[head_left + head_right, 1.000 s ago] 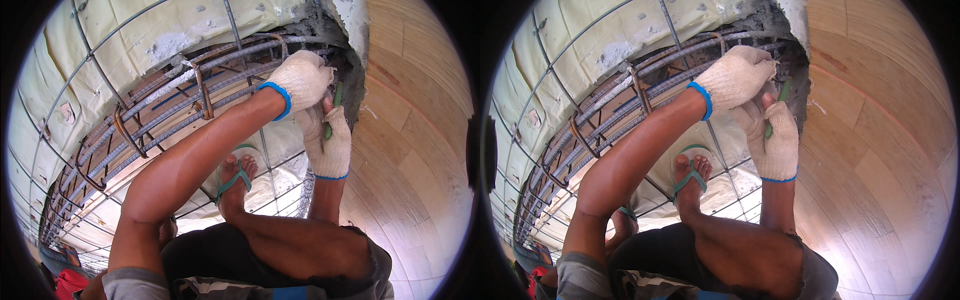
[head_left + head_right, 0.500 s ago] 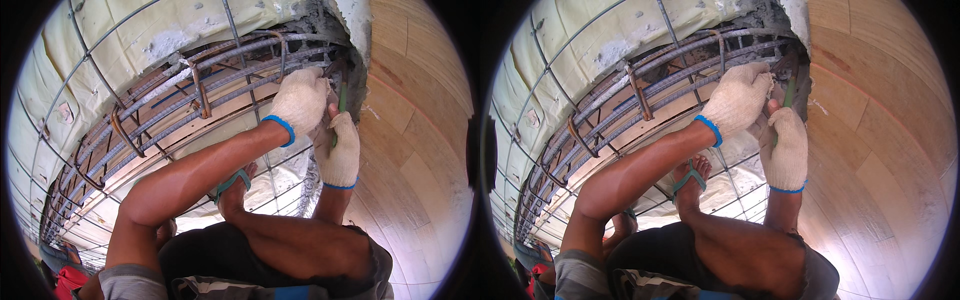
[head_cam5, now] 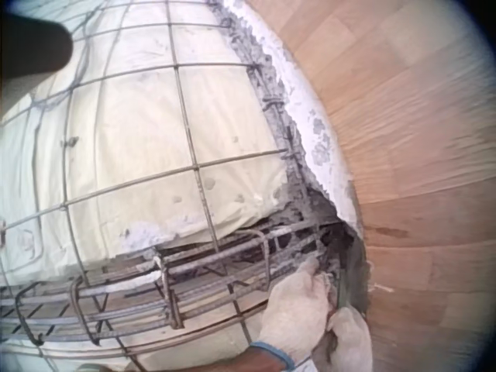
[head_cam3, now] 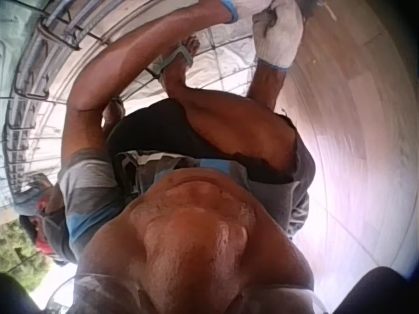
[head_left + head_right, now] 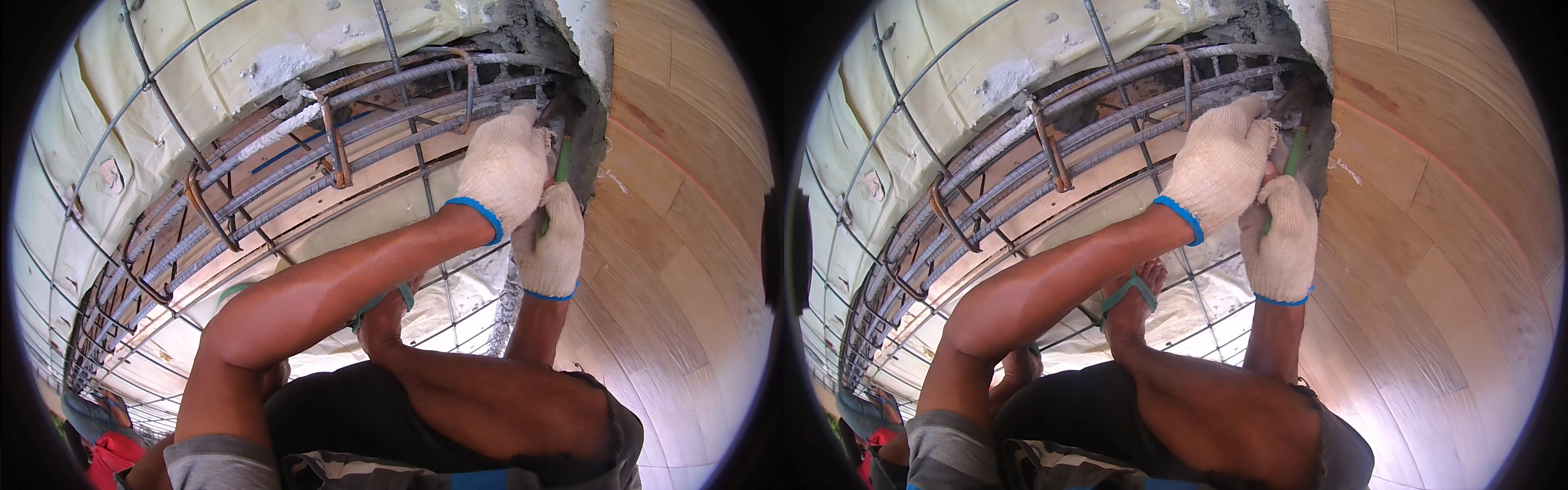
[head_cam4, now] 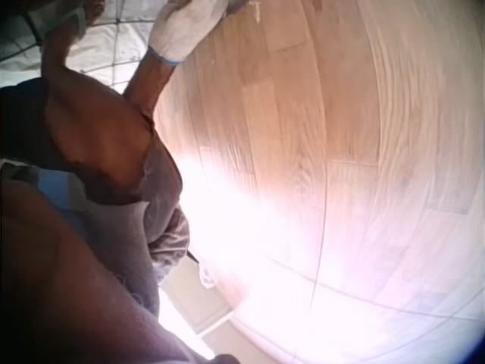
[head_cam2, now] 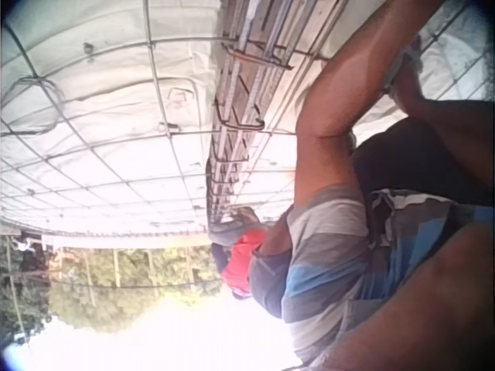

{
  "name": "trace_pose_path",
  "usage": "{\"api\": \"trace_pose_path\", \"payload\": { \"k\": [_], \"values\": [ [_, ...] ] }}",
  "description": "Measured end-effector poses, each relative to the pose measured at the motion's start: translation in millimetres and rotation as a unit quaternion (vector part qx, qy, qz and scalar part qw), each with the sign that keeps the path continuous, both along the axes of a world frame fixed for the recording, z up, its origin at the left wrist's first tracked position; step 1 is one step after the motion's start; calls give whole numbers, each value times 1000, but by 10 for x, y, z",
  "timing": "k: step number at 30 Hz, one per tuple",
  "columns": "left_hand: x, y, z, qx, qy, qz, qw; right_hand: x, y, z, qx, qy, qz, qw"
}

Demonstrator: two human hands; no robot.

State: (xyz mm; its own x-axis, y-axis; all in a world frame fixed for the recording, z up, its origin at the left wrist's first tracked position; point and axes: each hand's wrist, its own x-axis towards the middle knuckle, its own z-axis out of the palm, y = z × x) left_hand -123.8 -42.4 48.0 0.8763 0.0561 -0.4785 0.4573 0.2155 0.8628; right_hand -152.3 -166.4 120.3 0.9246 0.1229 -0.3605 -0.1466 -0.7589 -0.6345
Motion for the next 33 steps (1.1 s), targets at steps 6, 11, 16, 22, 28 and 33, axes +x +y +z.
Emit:
{"api": "trace_pose_path", "payload": {
  "k": [6,11,16,22,28,33],
  "values": [
    [18,61,118,16,10,-35,999,-129,-170,-173,-35,-34,39,998],
    [110,295,340,20,-11,-73,997,60,27,-51,505,188,-290,791],
    [143,509,53,-147,-44,-79,985,154,270,-79,698,252,-381,551],
    [257,278,-9,-498,87,-43,862,127,565,-293,912,268,-307,49],
    [473,184,-112,-503,117,-113,849,32,306,-368,847,365,-321,216],
    [532,272,-168,-336,55,-210,917,-20,391,63,553,264,-399,682]
  ]
}}
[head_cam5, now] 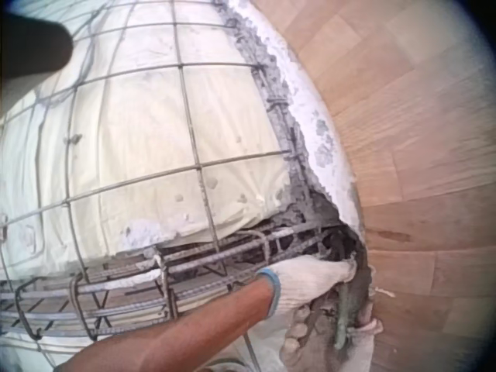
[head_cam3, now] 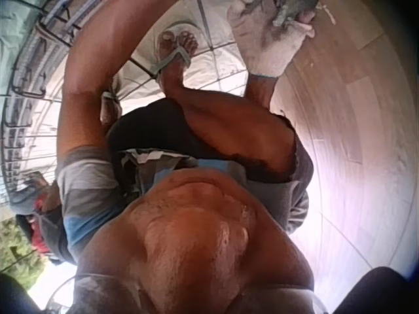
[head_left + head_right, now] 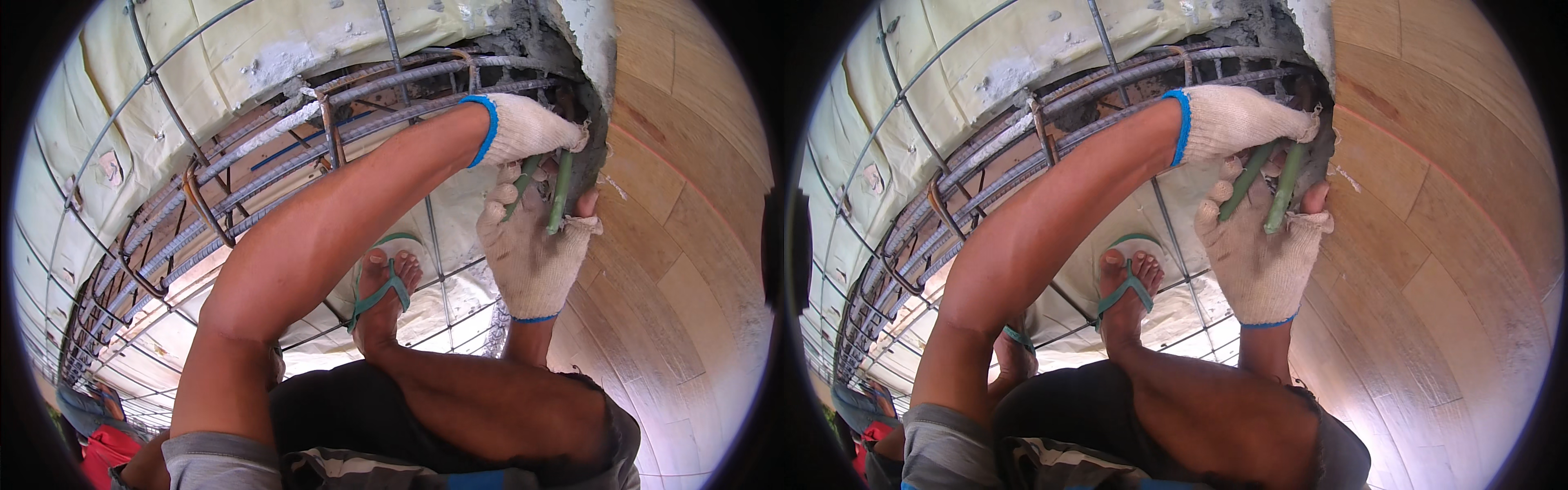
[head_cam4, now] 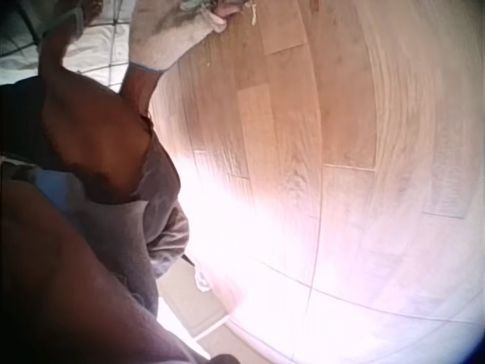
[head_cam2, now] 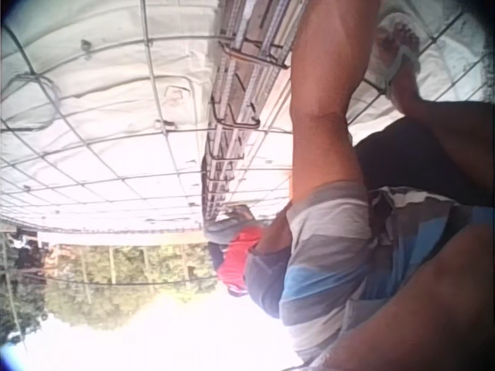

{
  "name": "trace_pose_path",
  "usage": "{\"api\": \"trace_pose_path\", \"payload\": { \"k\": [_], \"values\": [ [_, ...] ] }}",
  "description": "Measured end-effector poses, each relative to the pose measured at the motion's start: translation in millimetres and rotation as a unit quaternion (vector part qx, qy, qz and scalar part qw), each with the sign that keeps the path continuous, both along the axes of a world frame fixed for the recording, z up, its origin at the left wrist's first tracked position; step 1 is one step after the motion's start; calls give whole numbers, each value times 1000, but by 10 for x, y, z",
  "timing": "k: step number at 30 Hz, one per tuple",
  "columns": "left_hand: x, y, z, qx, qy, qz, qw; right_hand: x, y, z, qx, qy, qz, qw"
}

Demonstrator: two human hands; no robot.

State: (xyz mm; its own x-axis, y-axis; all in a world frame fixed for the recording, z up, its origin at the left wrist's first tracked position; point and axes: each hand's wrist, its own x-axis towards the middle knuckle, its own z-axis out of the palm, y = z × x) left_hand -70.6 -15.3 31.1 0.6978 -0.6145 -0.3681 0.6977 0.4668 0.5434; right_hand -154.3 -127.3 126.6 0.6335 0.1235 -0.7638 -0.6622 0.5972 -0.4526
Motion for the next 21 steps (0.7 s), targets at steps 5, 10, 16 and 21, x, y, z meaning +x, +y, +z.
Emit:
{"api": "trace_pose_path", "payload": {
  "k": [5,10,16,21],
  "values": [
    [113,67,75,129,-72,-79,986,103,-10,84,-162,-4,96,982],
    [45,105,53,125,-98,-43,986,174,-92,80,-101,-25,92,990],
    [-35,-74,-74,-5,32,-23,999,168,102,120,-79,-32,-6,996],
    [-19,-161,-16,-148,125,21,981,35,-195,-111,164,-37,-34,985]
  ]
}}
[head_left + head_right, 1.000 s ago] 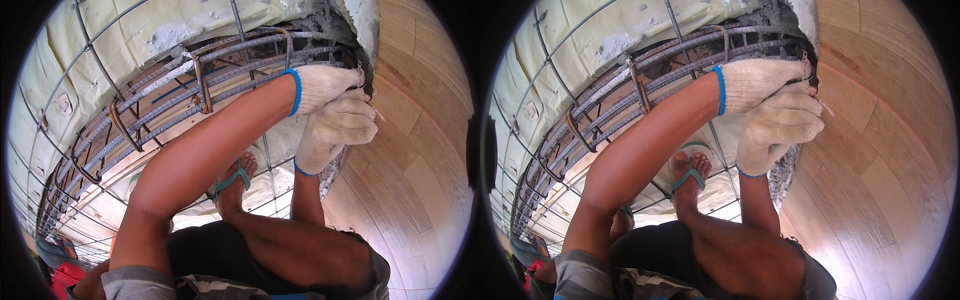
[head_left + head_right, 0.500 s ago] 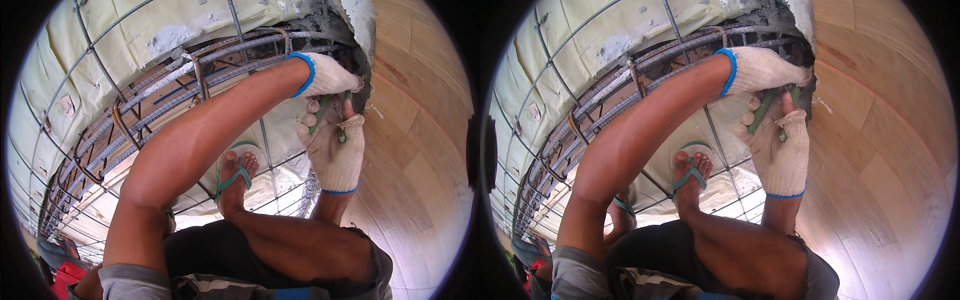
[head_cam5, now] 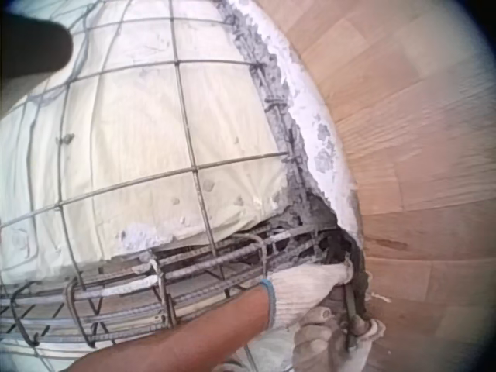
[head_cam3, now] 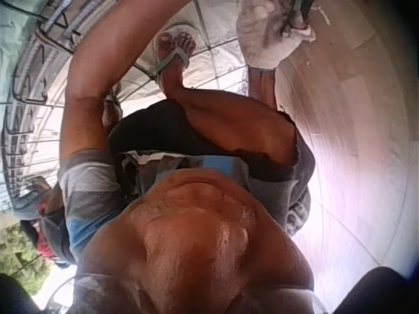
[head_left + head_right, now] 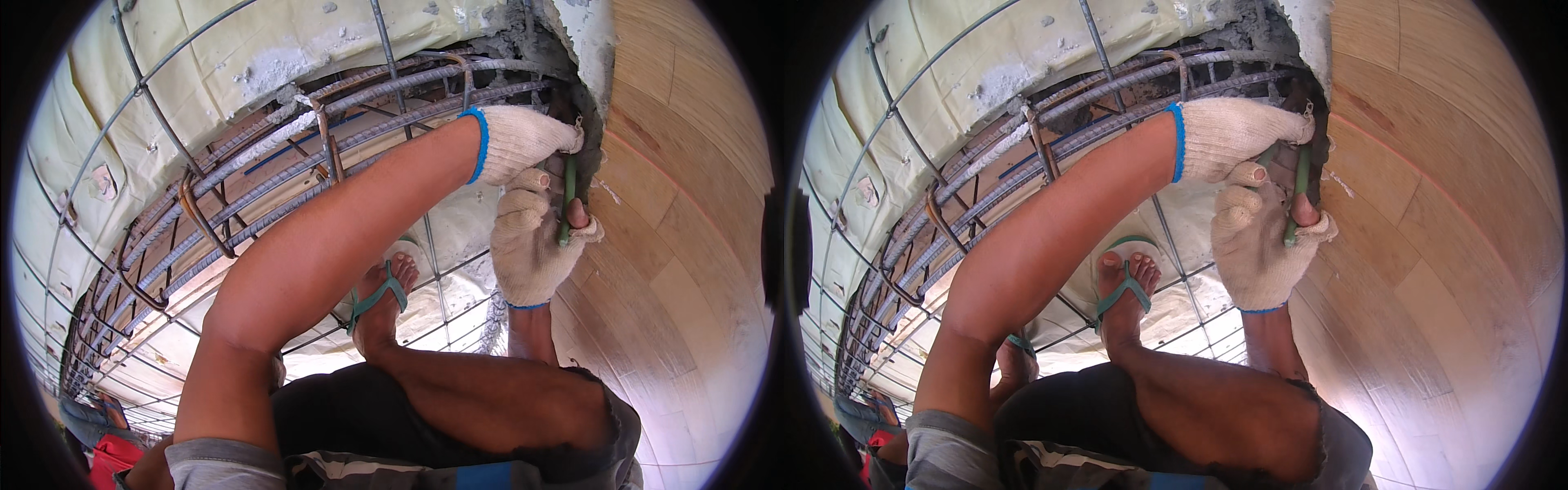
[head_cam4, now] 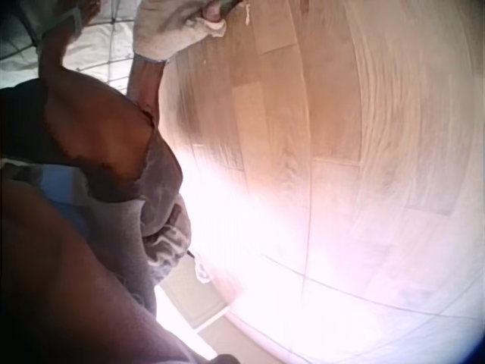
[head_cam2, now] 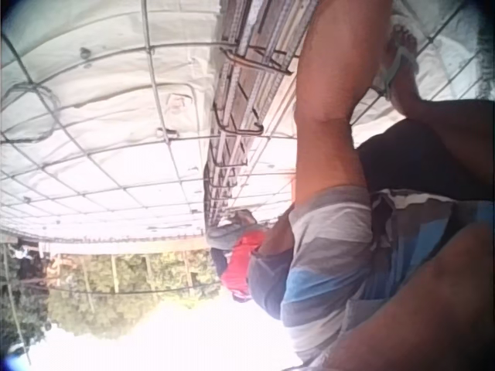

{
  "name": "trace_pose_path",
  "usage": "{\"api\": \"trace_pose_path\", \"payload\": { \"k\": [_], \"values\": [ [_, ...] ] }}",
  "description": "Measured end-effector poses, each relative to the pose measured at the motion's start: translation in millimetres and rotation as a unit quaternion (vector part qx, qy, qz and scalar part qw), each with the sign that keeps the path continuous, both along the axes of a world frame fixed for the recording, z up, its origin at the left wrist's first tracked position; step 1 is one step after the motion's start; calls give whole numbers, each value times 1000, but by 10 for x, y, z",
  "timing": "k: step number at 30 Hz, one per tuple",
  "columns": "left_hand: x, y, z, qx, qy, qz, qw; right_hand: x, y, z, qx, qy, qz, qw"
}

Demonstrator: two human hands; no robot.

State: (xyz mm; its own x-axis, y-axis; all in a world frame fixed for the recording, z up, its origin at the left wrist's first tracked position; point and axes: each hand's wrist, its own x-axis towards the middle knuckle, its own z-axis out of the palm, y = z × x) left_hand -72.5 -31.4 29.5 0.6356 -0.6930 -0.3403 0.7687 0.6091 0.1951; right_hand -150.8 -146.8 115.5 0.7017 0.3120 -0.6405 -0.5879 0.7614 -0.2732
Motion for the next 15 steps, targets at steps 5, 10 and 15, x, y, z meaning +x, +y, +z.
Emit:
{"api": "trace_pose_path", "payload": {
  "k": [5,10,15],
  "values": [
    [41,6,-229,85,-60,-72,992,251,245,303,-267,114,85,953],
    [121,50,-144,151,-120,-64,979,359,158,268,-174,103,118,972],
    [68,65,-65,161,-100,-18,982,229,144,134,-163,66,45,983]
  ]
}}
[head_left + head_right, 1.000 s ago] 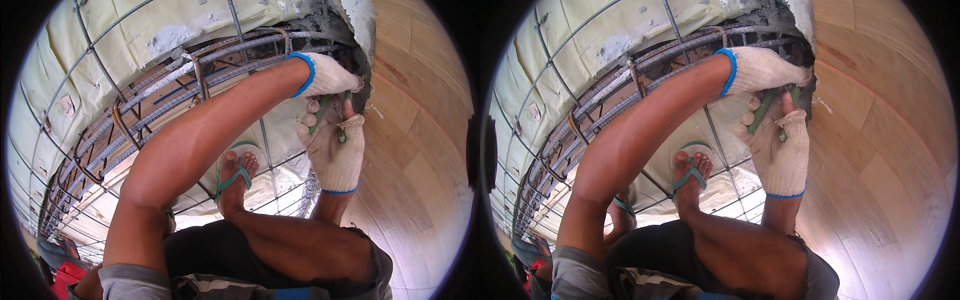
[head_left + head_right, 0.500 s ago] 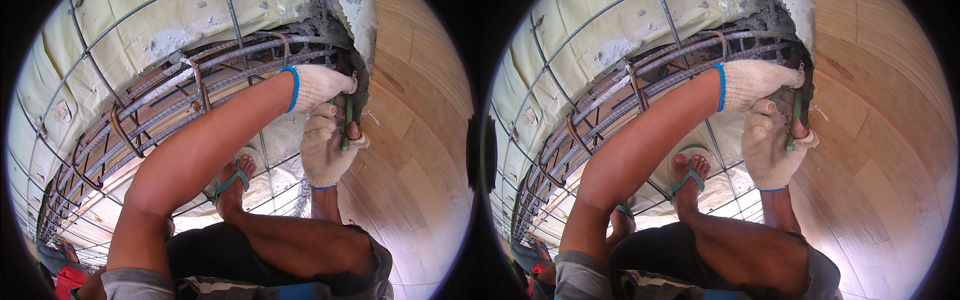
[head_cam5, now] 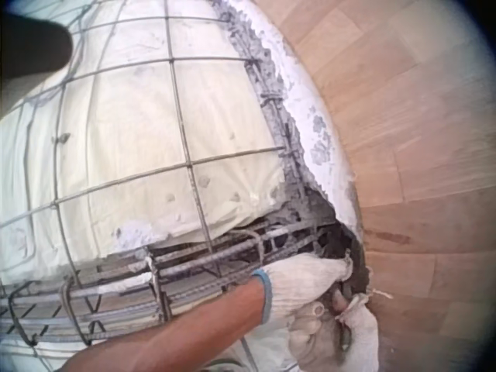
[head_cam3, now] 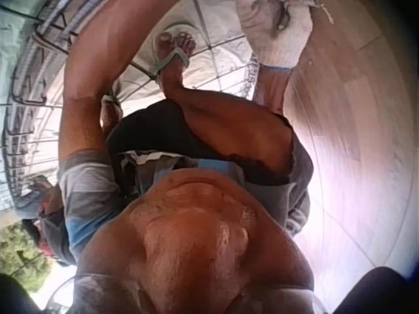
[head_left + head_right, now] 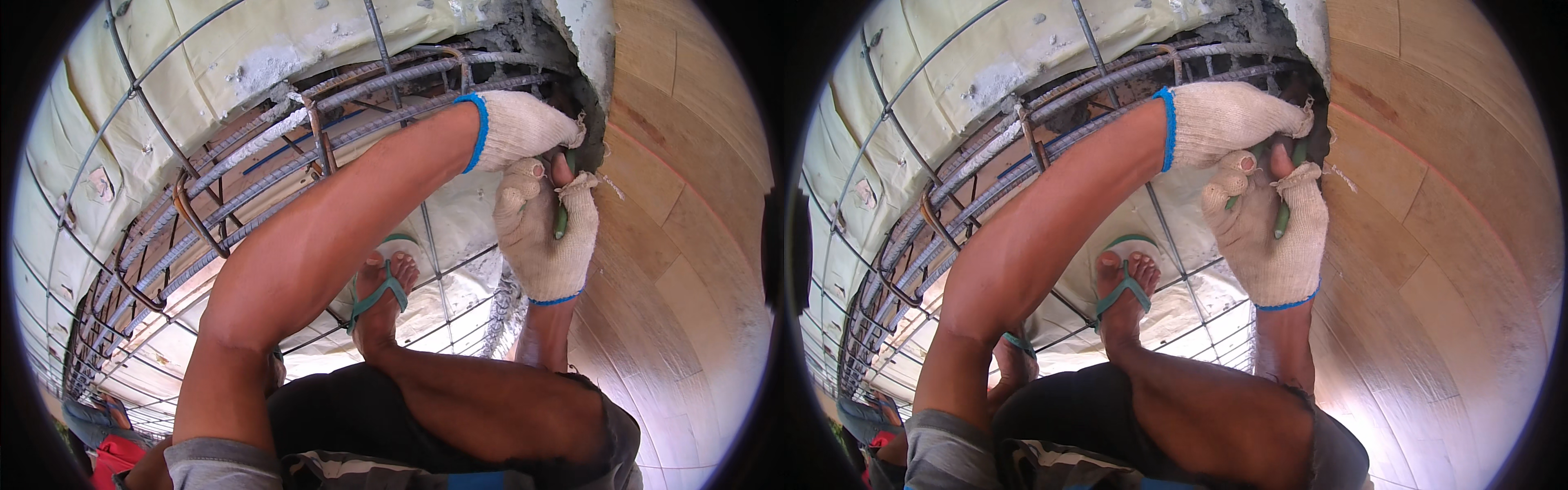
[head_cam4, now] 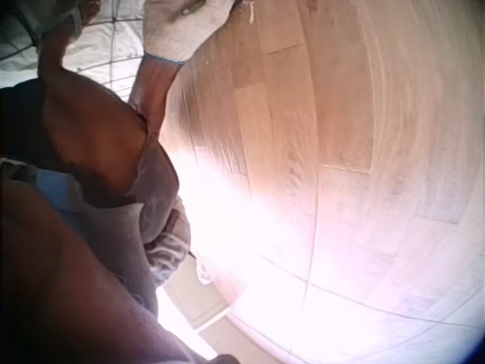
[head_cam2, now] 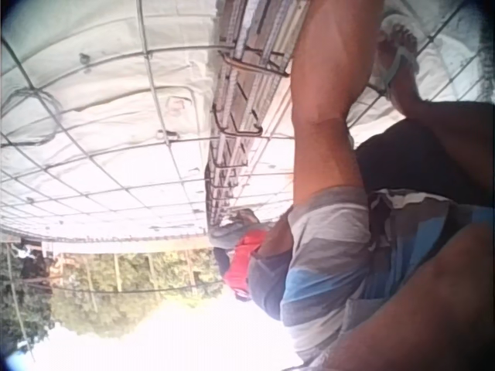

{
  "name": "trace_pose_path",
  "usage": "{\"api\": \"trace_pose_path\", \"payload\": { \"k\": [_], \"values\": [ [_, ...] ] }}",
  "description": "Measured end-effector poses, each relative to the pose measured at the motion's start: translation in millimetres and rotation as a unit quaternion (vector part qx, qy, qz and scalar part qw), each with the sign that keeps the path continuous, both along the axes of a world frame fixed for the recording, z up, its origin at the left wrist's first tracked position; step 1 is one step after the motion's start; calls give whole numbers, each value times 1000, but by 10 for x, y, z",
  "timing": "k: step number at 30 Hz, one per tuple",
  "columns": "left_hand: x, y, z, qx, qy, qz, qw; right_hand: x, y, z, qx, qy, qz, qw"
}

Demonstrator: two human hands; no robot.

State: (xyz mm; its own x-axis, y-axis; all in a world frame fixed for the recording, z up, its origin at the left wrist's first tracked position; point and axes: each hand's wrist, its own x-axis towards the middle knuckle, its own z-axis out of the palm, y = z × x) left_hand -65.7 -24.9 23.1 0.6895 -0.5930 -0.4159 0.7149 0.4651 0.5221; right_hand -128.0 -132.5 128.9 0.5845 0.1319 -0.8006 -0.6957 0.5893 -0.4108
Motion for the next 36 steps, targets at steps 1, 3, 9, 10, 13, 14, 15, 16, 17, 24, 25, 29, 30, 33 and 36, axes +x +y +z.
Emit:
{"api": "trace_pose_path", "payload": {
  "k": [1,3,9,10,13,14,15,16,17,24,25,29,30,33,36],
  "values": [
    [10,-4,0,3,5,3,1000,32,30,28,7,12,-12,1000],
    [63,30,17,62,-61,-21,996,85,158,114,-72,12,-50,996],
    [104,18,-117,176,-223,-67,957,-20,69,-84,48,18,-65,997],
    [101,-8,-164,172,-238,-57,954,-24,83,-96,47,17,-60,997],
    [80,100,-118,136,-176,-80,972,19,211,-42,15,32,-42,999],
    [57,179,-21,130,-105,-111,980,22,283,-2,-77,30,-5,997],
    [48,271,62,125,-34,-138,982,23,383,44,-168,28,35,985],
    [-18,190,-41,115,-28,-93,989,23,439,63,-257,25,73,963],
    [-23,200,-55,130,-58,-91,986,22,331,29,-223,10,110,968],
    [-133,79,-95,339,-400,-25,851,-37,-116,39,-140,-12,96,985],
    [-146,61,-97,369,-449,-4,814,-48,-48,54,-203,-11,91,975],
    [-68,55,-22,373,-438,-53,816,-44,45,52,-235,-16,45,971],
    [-45,69,-12,380,-447,-52,808,-27,62,76,-245,-12,45,968],
    [44,185,76,331,-376,-49,864,81,73,182,-228,-10,19,973],
    [16,268,88,288,-313,-43,904,23,28,77,-118,-42,28,992]
  ]
}}
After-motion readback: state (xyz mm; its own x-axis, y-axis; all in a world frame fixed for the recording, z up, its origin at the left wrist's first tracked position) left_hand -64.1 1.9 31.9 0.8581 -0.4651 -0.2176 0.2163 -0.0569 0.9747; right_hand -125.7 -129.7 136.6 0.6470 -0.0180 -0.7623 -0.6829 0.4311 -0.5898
